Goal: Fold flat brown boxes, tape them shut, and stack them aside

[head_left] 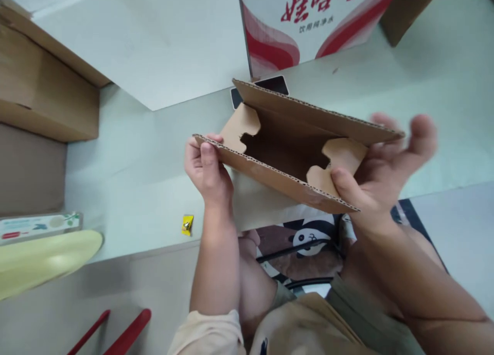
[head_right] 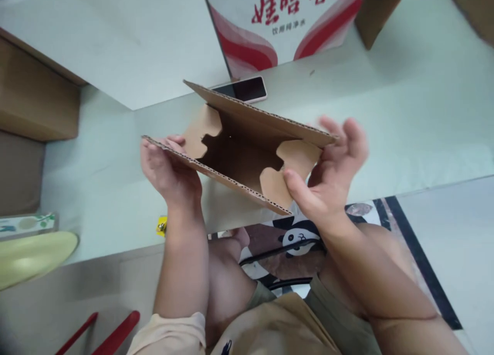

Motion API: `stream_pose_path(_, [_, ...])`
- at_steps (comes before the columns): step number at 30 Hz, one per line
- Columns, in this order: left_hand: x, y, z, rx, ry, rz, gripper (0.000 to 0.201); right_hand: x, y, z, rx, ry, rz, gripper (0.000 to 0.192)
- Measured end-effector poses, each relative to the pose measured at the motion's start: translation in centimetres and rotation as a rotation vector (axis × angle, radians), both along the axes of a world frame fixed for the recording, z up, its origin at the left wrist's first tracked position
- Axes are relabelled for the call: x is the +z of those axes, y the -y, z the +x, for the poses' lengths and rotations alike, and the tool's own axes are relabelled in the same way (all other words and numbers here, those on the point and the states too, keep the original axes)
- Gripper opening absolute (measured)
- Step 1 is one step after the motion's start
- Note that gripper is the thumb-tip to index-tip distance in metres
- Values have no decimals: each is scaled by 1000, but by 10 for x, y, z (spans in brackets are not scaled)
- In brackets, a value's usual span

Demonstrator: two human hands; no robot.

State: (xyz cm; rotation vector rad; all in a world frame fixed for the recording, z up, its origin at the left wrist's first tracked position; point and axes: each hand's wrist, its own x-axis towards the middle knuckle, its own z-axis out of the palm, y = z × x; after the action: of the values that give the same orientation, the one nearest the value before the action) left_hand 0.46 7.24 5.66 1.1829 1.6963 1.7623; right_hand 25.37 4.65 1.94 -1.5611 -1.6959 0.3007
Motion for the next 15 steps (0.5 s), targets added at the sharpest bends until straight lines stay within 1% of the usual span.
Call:
stream_pose_path(3, [-1, -3, 2, 48, -112, -36, 45, -4, 1, 5, 38, -14, 47, 32])
stream_pose_path(6, [-2, -4, 4, 26, -155, -10, 42, -6, 4, -3, 26, -65, 145, 31])
stream_pose_path(9, [-5, -6, 0, -56, -190, 58, 43, -8, 6, -12, 20, -92, 207, 42])
stream_pose_path(11, [-9, -9, -7, -136, -236, 109, 45, -10, 4, -15, 70, -152, 284, 51])
stream_pose_path(12, [-12, -11, -11, -178, -264, 131, 44, -10, 2, -15, 111, -205, 334, 53])
stream_pose_path(14, [-18, -15, -19, -253, -319, 168, 41, -11, 0, -15, 194, -309, 409, 48])
stream_pose_path(15, [-21, -16, -22, -276, -341, 179, 40, -11, -1, -15, 223, -343, 422, 44])
